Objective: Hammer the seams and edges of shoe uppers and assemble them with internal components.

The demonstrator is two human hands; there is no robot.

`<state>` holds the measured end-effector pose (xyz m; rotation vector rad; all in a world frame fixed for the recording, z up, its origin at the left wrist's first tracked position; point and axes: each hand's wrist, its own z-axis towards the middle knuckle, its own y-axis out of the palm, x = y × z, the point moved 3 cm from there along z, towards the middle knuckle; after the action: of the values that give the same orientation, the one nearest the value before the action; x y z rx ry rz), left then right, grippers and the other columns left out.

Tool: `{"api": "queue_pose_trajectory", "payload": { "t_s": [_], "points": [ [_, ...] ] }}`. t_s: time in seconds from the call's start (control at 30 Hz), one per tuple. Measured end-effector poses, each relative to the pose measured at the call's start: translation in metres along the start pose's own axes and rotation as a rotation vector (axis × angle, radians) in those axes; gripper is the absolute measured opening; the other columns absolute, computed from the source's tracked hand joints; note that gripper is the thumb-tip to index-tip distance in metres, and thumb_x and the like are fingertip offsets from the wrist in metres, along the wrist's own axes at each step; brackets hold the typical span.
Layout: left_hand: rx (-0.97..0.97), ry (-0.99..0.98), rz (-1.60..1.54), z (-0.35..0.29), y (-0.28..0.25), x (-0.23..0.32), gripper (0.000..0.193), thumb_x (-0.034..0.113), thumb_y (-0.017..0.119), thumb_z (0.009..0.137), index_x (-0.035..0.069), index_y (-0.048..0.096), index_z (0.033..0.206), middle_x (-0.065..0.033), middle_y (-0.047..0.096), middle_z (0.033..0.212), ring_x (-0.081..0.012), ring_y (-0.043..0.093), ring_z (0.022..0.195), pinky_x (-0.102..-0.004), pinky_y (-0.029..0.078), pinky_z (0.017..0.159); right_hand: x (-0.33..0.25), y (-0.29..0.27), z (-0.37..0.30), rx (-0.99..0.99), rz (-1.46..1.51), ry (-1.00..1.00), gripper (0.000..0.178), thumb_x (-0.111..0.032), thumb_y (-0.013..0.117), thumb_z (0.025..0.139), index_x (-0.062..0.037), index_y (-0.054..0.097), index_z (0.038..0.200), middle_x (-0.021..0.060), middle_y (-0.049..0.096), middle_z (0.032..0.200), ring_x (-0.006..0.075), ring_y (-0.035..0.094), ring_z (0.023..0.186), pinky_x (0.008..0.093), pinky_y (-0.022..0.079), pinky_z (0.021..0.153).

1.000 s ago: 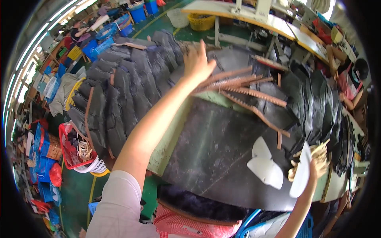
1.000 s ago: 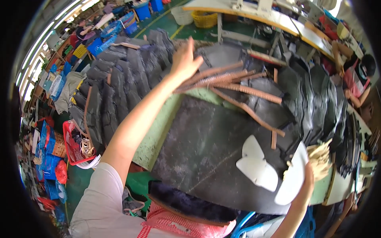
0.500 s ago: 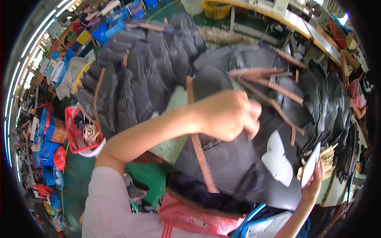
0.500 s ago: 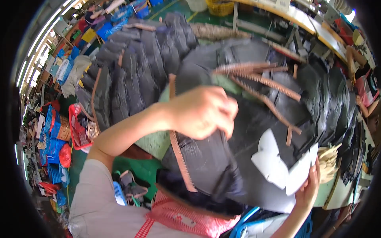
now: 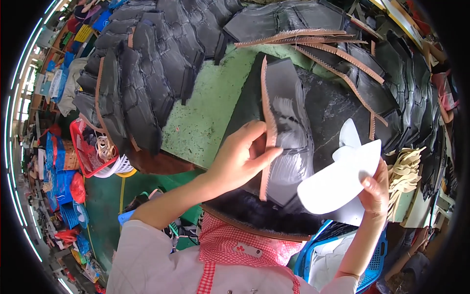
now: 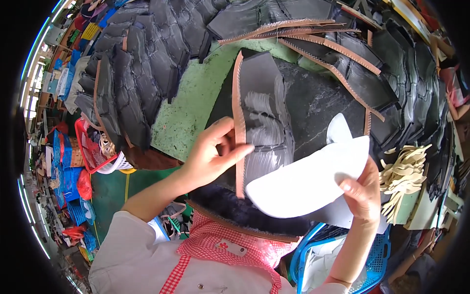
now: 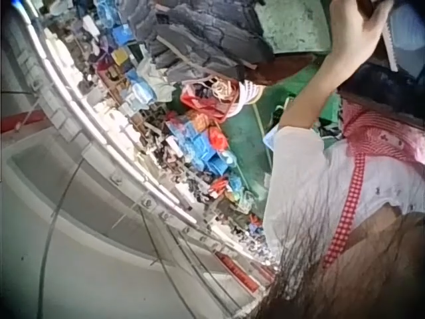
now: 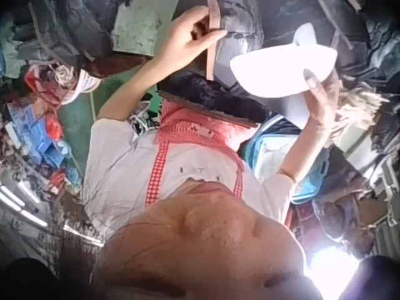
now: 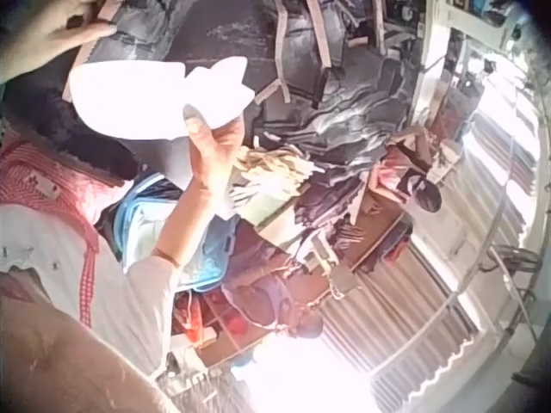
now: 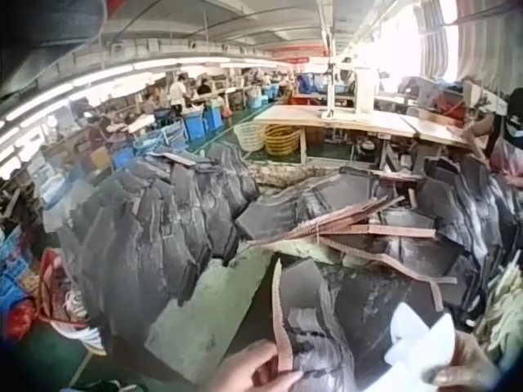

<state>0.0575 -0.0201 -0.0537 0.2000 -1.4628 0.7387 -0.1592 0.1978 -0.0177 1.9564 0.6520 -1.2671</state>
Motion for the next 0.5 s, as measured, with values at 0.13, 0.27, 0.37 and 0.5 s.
{"api": "queue_pose_trajectory", "payload": {
  "t_s": [0.13,0.27,0.37,0.5],
  "points": [
    [0.038,-0.119,-0.729,0.003,0.006,0.031,0.015,0.000,0.049,0.104,0.005,0.046,0.118,0.0041,0.046,0.096,-0.0018,0.043,0.085,-0.0194,0.036,0.074,-0.005,-0.002,-0.005,-0.168,-0.059,-0.075,0.044,-0.023,0.092,0.073,-0.0023,0.063,0.099,0.0092,0.069,0.080,0.0172,0.064,0.062,0.0278,0.052,0.056],
    [-0.241,-0.171,-0.610,-0.005,-0.003,0.045,0.018,0.003,0.050,0.105,0.004,0.048,0.123,0.0045,0.046,0.089,0.0002,0.040,0.079,-0.0194,0.035,0.065,-0.024,0.040,-0.016,-0.069,-0.134,-0.108,0.034,-0.015,0.084,0.083,0.0015,0.064,0.105,0.0120,0.071,0.083,0.0179,0.069,0.064,0.0246,0.054,0.051],
    [-0.337,-0.147,-0.565,-0.005,-0.002,0.051,0.023,0.006,0.049,0.106,0.000,0.050,0.129,0.0019,0.051,0.092,-0.0022,0.042,0.081,-0.0210,0.038,0.069,-0.029,0.059,-0.013,-0.096,-0.238,-0.129,0.033,-0.008,0.082,0.085,0.0043,0.066,0.111,0.0118,0.075,0.091,0.0164,0.072,0.076,0.0242,0.056,0.062],
    [-0.323,-0.101,-0.490,-0.001,0.004,0.054,0.023,0.006,0.049,0.106,-0.001,0.050,0.128,0.0004,0.052,0.093,-0.0040,0.043,0.083,-0.0218,0.039,0.071,-0.039,0.069,-0.006,-0.079,-0.405,-0.161,0.038,-0.012,0.083,0.085,0.0056,0.065,0.114,0.0118,0.076,0.095,0.0141,0.072,0.080,0.0277,0.057,0.073]
  ]
}}
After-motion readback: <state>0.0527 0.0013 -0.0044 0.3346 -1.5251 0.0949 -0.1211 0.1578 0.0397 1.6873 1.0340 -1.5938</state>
